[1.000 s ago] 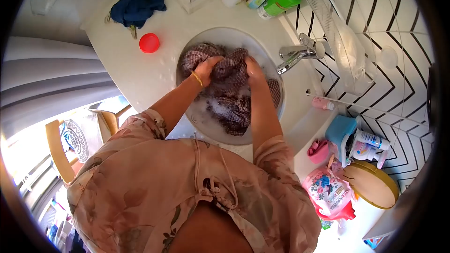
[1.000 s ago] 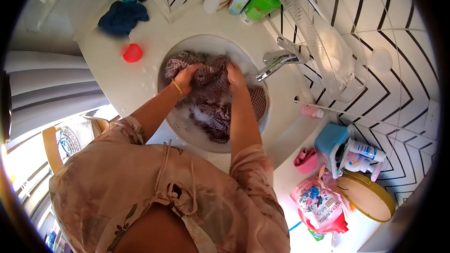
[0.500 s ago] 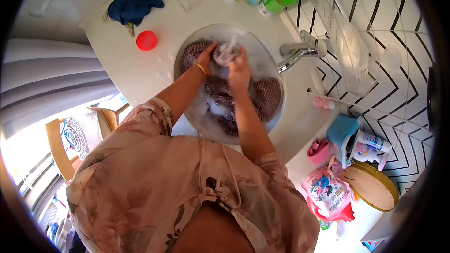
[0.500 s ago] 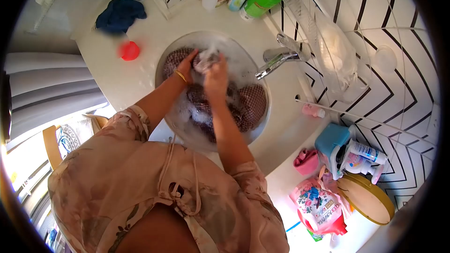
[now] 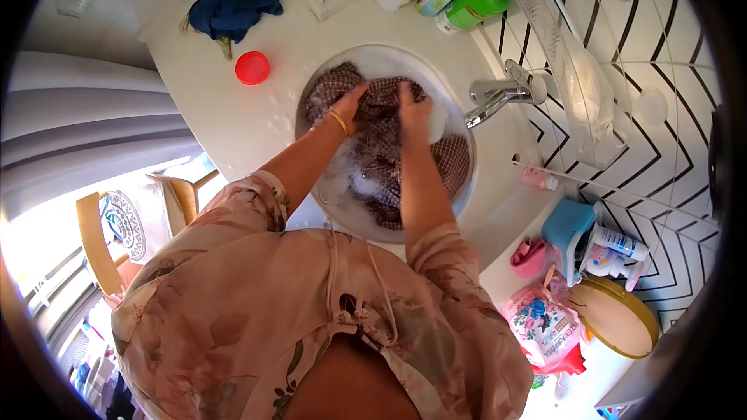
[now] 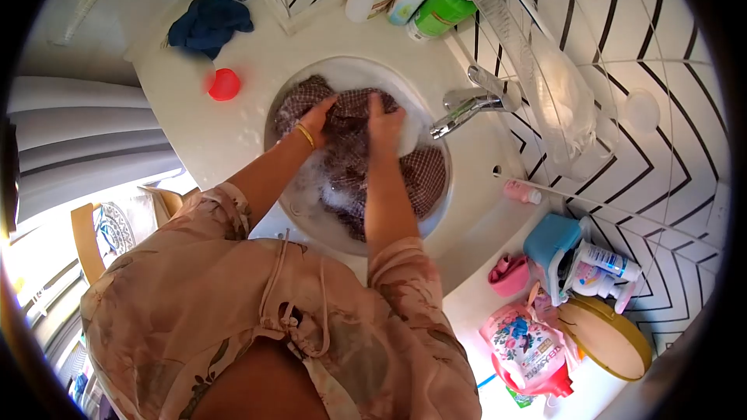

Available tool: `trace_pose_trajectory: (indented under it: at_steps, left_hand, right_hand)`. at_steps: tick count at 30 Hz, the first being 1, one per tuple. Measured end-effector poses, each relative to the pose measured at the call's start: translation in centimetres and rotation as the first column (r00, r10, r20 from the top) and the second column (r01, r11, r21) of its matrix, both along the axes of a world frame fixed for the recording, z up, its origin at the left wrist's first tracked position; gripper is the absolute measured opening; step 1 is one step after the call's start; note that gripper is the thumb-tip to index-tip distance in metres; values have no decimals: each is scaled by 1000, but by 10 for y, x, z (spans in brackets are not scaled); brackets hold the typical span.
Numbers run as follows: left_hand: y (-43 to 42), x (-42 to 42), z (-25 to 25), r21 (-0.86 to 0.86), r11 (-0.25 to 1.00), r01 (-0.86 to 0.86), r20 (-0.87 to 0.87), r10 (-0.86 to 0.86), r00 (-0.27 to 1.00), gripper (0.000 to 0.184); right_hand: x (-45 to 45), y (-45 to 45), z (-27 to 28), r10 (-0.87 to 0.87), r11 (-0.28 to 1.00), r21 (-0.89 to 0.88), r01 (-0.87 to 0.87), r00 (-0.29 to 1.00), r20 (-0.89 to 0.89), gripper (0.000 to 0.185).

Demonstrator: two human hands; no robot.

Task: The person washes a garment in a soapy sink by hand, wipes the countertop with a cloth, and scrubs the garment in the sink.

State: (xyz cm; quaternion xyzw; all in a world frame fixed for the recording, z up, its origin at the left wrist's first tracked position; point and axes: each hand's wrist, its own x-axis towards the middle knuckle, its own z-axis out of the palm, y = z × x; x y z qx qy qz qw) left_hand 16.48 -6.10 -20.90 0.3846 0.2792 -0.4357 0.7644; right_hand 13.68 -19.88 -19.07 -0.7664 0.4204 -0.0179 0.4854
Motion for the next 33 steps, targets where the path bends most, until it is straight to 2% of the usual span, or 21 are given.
trace_pose_trajectory:
  at_steps: [1, 2, 3, 4, 6, 7, 8, 10, 11, 12, 14, 17, 19, 20, 22, 23, 24, 27, 30, 31, 33]
  left_hand:
    - [-6, 2, 12, 135, 991, 13, -6, -12, 1000, 63]
    - [-9, 4, 18, 272, 962, 28, -13, -25, 1000, 67]
    - [-9, 4, -1, 242, 964, 110, -32, -106, 994, 68]
    - [-7, 4, -6, 247, 961, 123, -27, -120, 992, 68]
    - [-5, 2, 1, 251, 956, 150, -13, -152, 988, 68]
    - [-4, 4, -15, 261, 953, 152, -13, -154, 988, 68]
    - [1, 7, -23, 155, 980, 125, 30, -131, 991, 68]
    - [3, 9, -32, -81, 994, 74, 92, -67, 994, 67]
    - [2, 7, 43, 5, 1000, -10, 0, 10, 1000, 66]
    - [0, 6, 36, -480, 877, 35, 18, -30, 999, 64]
    - [2, 4, 32, -606, 794, 46, 93, 13, 996, 57]
    - [6, -6, 30, -370, 925, 86, 350, 53, 935, 46]
    - [9, -8, 45, -243, 970, 28, 271, 40, 962, 40]
    - [7, -6, 60, -154, 988, -29, 112, 47, 993, 37]
    - [4, -4, 88, -98, 991, -86, -39, 83, 996, 32]
    - [10, -3, 66, -383, 923, -44, 54, 70, 996, 30]
    - [10, -4, 66, -318, 946, -63, 43, 81, 996, 30]
    - [2, -3, 63, -58, 994, -91, 33, 93, 995, 36]
    - [-9, 9, 57, 329, 944, -38, 56, 21, 998, 56]
    - [-11, 14, 39, 297, 955, 28, -18, -24, 1000, 74]
    - [-11, 12, -16, 200, 972, 123, 49, -135, 990, 80]
  right_hand:
    - [-3, 16, -7, 112, 947, -290, -136, 989, -98, 51]
    - [-5, 24, -11, 186, 798, -535, -277, 958, -218, 49]
    - [-2, 27, 8, 292, 861, -334, -383, 911, -293, 45]
    - [6, 8, -22, 475, 816, -182, -549, 816, -329, 47]
    - [30, -35, -98, 785, 594, 119, -796, 541, -301, 51]
    - [29, -29, -91, 649, 732, -48, -680, 717, -256, 51]
    - [22, -17, -72, 485, 832, -206, -515, 856, -181, 51]
    - [2, 11, -8, 130, 884, -457, -96, 991, 44, 54]
    - [-9, 23, 35, 257, 882, -458, -111, 928, 269, 54]
    - [-20, 38, 76, 368, 878, -461, -130, 798, 478, 55]
    - [-48, 71, 119, 471, 849, -399, -347, 839, 272, 46]
    - [-46, 95, 129, 617, 580, -578, -574, 773, -149, 35]
    - [-24, 81, 107, 480, 703, -578, -414, 876, -44, 40]
    - [-11, 69, 92, 399, 754, -570, -326, 917, 4, 43]
    - [11, 39, 70, 280, 834, -494, -245, 960, -3, 51]
    - [17, 14, 68, 185, 972, -151, -182, 983, 6, 51]
    - [19, -1, 64, 95, 973, 216, -87, 995, -25, 52]
    - [16, -4, 39, -151, 976, 156, 154, 988, -29, 71]
    - [4, 11, 20, 184, 965, -181, -188, 982, -39, 78]
    - [2, 18, 18, 271, 918, -215, -333, 923, -274, 71]
    - [2, -4, 3, 453, 892, 88, -444, 874, -177, 64]
